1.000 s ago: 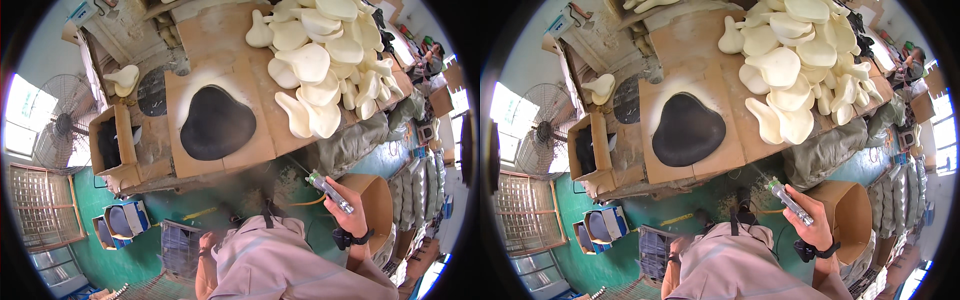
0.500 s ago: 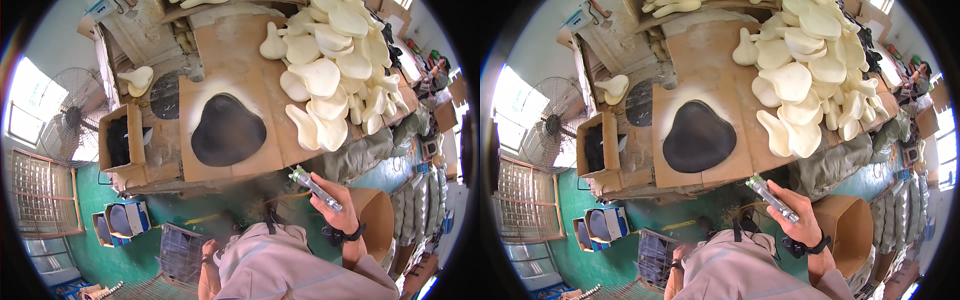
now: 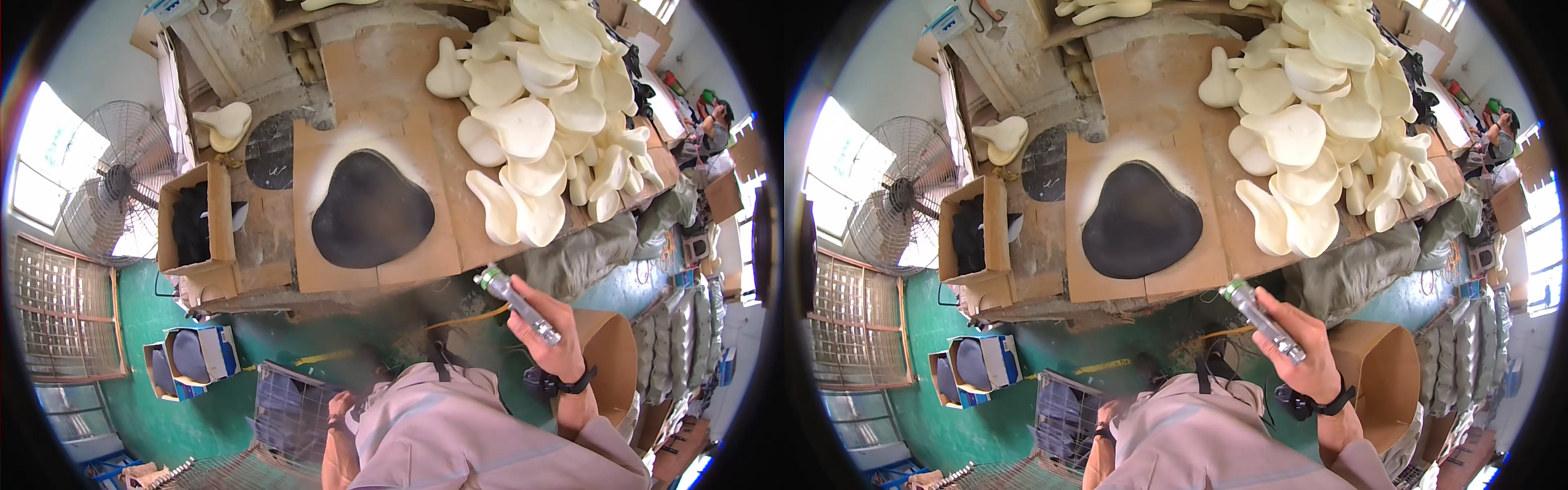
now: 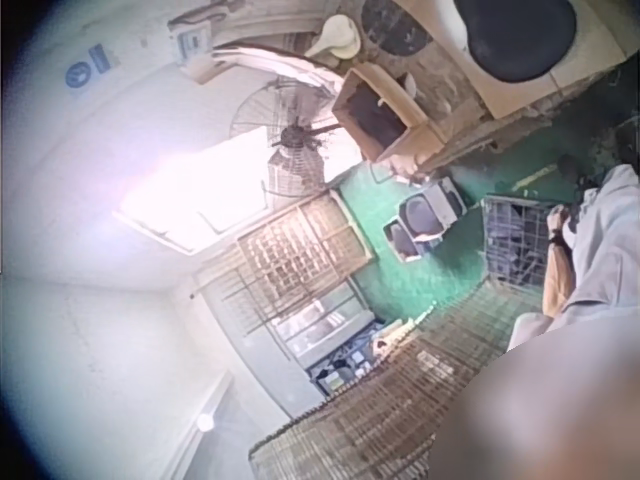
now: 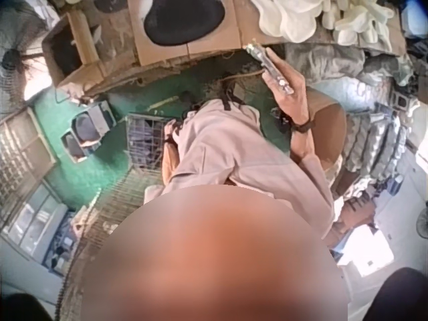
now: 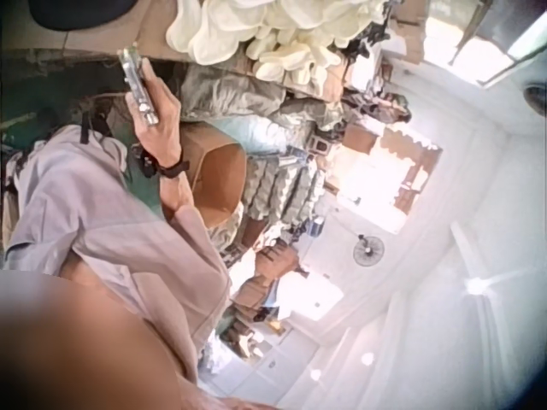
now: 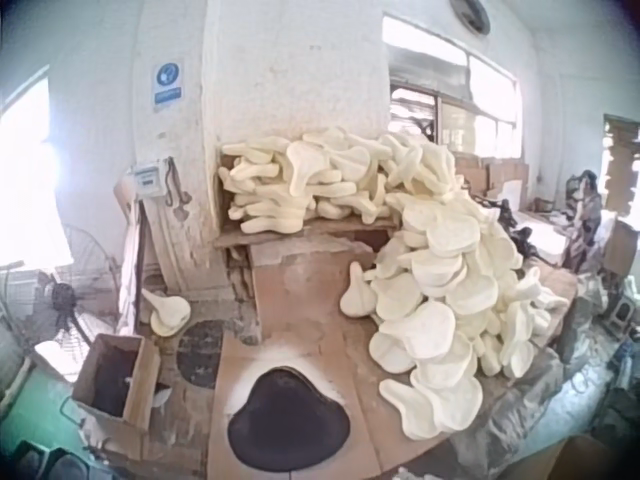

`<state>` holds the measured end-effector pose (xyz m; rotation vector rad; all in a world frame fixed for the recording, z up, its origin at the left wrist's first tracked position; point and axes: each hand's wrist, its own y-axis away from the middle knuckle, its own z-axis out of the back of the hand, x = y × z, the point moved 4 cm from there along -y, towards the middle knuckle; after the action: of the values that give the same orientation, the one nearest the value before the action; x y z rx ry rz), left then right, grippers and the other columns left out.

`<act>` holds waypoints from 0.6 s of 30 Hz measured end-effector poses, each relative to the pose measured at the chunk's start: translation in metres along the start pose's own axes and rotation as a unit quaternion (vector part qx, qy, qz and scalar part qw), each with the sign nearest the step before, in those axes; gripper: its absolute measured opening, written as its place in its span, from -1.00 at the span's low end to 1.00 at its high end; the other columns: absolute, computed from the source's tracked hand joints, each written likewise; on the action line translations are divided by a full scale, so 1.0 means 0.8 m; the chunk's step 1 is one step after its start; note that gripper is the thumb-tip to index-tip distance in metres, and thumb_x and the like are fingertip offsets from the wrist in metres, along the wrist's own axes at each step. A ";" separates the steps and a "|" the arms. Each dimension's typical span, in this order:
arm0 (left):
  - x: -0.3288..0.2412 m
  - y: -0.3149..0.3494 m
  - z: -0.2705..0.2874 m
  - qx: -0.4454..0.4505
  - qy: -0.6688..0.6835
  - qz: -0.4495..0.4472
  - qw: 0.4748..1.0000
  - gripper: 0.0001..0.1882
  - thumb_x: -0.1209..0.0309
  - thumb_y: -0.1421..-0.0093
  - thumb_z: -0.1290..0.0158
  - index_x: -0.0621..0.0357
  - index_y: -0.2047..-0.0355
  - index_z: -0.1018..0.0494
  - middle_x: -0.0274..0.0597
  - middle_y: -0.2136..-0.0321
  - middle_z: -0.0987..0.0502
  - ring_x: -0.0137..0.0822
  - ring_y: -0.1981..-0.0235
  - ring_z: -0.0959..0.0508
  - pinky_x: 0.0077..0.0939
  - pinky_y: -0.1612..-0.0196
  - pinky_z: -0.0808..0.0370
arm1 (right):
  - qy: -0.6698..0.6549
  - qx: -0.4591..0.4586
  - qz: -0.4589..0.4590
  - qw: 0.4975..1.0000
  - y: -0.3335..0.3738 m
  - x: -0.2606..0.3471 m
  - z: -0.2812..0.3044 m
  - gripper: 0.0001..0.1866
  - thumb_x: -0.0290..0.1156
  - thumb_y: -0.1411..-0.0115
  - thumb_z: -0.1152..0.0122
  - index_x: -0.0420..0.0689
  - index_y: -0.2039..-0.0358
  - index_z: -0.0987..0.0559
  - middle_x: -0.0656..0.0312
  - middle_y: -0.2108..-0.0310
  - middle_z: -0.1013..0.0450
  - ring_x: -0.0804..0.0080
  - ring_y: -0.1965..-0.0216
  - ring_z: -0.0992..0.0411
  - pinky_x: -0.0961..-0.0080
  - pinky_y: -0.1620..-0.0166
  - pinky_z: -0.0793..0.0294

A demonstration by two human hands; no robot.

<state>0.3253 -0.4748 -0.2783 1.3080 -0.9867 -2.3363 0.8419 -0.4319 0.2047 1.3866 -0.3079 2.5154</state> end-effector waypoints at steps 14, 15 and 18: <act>-0.015 -0.006 -0.005 0.010 0.186 0.100 0.977 -0.58 0.33 -0.19 -0.22 0.43 0.06 -0.52 -0.02 0.35 -0.64 -0.20 0.36 -0.67 -0.39 0.27 -0.64 | 0.014 0.037 -0.029 0.999 0.031 -0.006 0.013 -0.46 -0.54 -0.13 -0.32 -0.28 -0.16 -0.47 -0.03 0.18 -0.56 0.20 0.26 -0.56 0.43 0.14 -0.51; -0.014 -0.004 -0.005 0.009 0.179 0.094 0.979 -0.59 0.32 -0.19 -0.22 0.42 0.06 -0.52 -0.03 0.35 -0.64 -0.21 0.36 -0.67 -0.40 0.27 -0.64 | 0.007 0.051 -0.043 0.998 0.034 -0.006 0.013 -0.48 -0.50 -0.16 -0.32 -0.30 -0.15 -0.48 -0.05 0.14 -0.57 0.23 0.22 -0.58 0.43 0.11 -0.52; -0.024 -0.007 -0.007 0.001 0.167 0.087 0.982 -0.61 0.34 -0.18 -0.22 0.40 0.07 -0.53 -0.08 0.37 -0.65 -0.27 0.38 -0.67 -0.46 0.28 -0.63 | 0.022 0.117 0.005 0.993 0.043 -0.005 0.004 -0.40 -0.60 -0.05 -0.36 -0.26 -0.16 -0.47 -0.01 0.19 -0.56 0.13 0.26 -0.55 0.41 0.14 -0.52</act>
<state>0.3407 -0.4629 -0.2716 1.4870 -0.9514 -1.9081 0.8359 -0.4659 0.2007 1.4115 -0.0100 2.6550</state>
